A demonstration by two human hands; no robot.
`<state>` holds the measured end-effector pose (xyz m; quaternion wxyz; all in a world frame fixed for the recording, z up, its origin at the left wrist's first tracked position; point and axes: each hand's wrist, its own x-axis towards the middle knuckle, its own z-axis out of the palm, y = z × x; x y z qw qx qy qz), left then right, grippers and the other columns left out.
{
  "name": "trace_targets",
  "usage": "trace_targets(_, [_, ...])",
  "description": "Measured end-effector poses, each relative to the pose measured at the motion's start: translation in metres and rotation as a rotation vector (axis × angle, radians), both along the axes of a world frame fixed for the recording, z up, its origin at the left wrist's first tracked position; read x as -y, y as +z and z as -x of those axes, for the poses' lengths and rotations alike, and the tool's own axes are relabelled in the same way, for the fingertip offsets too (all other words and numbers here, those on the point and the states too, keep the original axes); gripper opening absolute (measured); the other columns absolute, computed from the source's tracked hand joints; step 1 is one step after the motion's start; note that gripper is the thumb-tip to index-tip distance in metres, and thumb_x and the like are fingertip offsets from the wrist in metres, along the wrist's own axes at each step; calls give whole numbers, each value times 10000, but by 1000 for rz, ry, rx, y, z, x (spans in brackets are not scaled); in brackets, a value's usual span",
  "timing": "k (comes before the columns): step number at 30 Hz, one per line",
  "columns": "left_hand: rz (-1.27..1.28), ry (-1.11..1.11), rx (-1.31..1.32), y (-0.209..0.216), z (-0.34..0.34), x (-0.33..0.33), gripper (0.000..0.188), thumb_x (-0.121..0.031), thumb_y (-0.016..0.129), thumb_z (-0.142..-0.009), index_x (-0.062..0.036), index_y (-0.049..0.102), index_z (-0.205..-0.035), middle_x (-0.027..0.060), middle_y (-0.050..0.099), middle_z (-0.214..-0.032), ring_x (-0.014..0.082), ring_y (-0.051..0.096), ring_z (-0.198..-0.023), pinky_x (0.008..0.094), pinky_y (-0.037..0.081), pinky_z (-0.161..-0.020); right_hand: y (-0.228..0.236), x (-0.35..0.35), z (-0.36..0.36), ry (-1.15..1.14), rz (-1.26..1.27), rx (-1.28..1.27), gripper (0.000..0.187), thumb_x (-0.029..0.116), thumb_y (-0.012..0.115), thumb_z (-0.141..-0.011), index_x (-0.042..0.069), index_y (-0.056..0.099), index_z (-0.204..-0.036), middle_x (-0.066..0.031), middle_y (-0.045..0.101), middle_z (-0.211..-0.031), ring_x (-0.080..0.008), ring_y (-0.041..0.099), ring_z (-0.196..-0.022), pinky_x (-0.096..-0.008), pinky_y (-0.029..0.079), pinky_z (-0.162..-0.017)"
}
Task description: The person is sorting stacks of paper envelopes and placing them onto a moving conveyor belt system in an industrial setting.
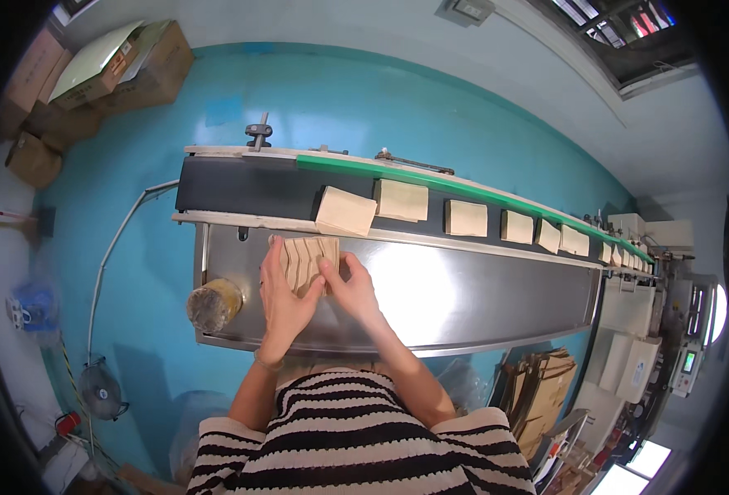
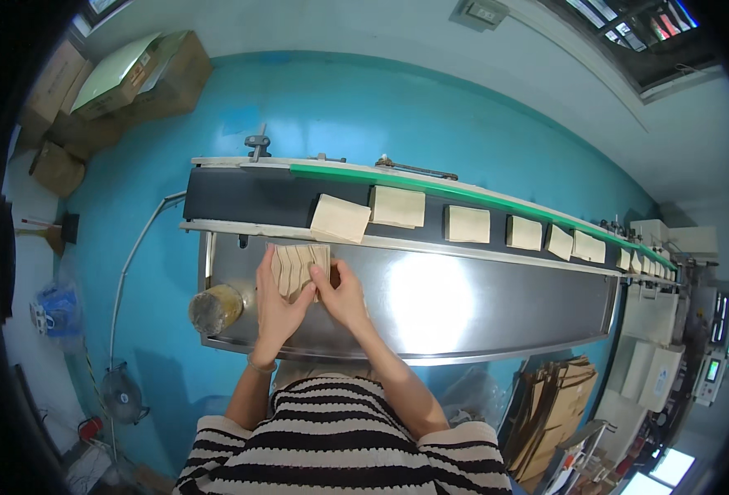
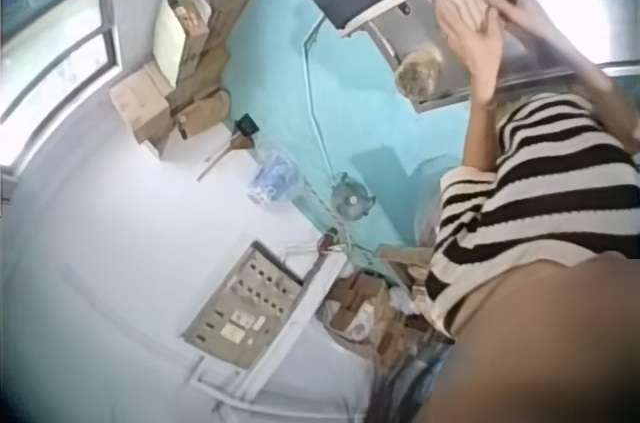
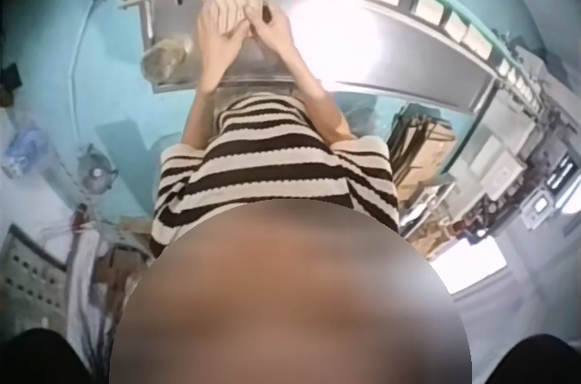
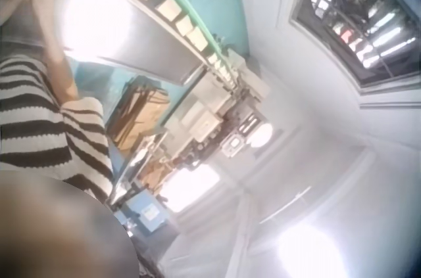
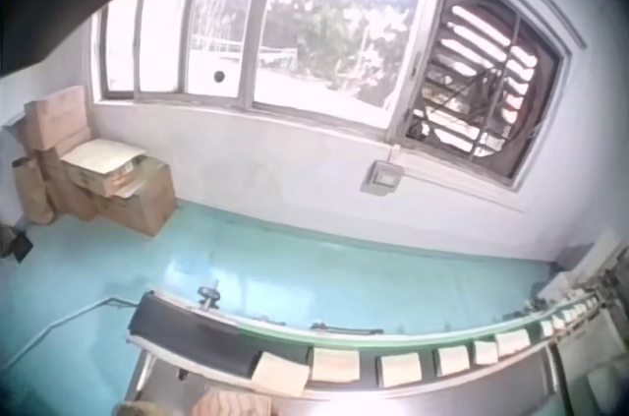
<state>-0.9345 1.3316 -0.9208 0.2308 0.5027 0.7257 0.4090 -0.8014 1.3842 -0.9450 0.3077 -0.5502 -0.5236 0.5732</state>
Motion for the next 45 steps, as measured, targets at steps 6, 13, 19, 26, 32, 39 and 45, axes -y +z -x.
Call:
trace_targets(6, [25, -4, 11, 6, 17, 4, 833, -109, 765, -719, -58, 348, -1439, 193, 440, -1389, 361, 444, -1271, 423, 376, -1047, -22, 7, -3, 71, 43, -72, 329, 286, 627, -922, -25, 602, -1027, -45, 652, -787, -109, 578, -660, -270, 468, -599])
trace_targets(13, [-48, 109, 66, -8, 42, 22, 753, -68, 726, -755, -40, 376, -1421, 181, 474, -1365, 353, 455, -1257, 418, 376, -1048, -17, -42, 42, -260, 286, -421, 342, 292, 611, -945, -18, 586, -1086, -75, 634, -983, -138, 611, -887, -294, 491, -778])
trace_targets(19, [18, 55, 76, -30, 65, 26, 734, -66, 706, -779, -27, 363, -1426, 181, 467, -1371, 348, 450, -1258, 422, 365, -1053, -52, -8, 7, -41, -701, 768, 311, 314, 662, -880, 39, 602, -1012, -125, 605, -1080, -294, 580, -969, -394, 459, -784])
trace_targets(26, [3, -28, 104, -45, 57, 12, 769, -52, 714, -769, -38, 340, -1441, 206, 453, -1374, 361, 464, -1241, 424, 361, -1056, -63, -63, -28, -191, -543, 527, 243, 235, 662, -869, 21, 598, -966, -161, 611, -975, -370, 567, -939, -472, 434, -810])
trace_targets(32, [19, 5, 333, -57, 39, 3, 880, -98, 765, -748, -7, 260, -1462, 215, 445, -1376, 367, 455, -1250, 429, 356, -1058, -63, -36, -21, -172, -633, 826, 272, 270, 668, -867, 26, 597, -964, -144, 605, -989, -346, 562, -935, -450, 439, -787])
trace_targets(39, [67, -29, 148, -72, 31, -4, 856, -156, 772, -757, 10, 289, -1443, 240, 440, -1371, 370, 426, -1276, 436, 338, -1066, -83, 8, -11, -212, -400, 504, 293, 262, 617, -902, -15, 568, -981, -217, 586, -946, -400, 560, -866, -468, 452, -767])
trace_targets(45, [80, -82, 245, -77, 32, -8, 806, -178, 753, -785, 43, 304, -1417, 248, 460, -1356, 371, 473, -1248, 428, 374, -1043, -97, 9, 22, -136, -304, 641, 332, 172, 677, -847, -30, 522, -1061, -190, 560, -974, -337, 538, -933, -427, 459, -796])
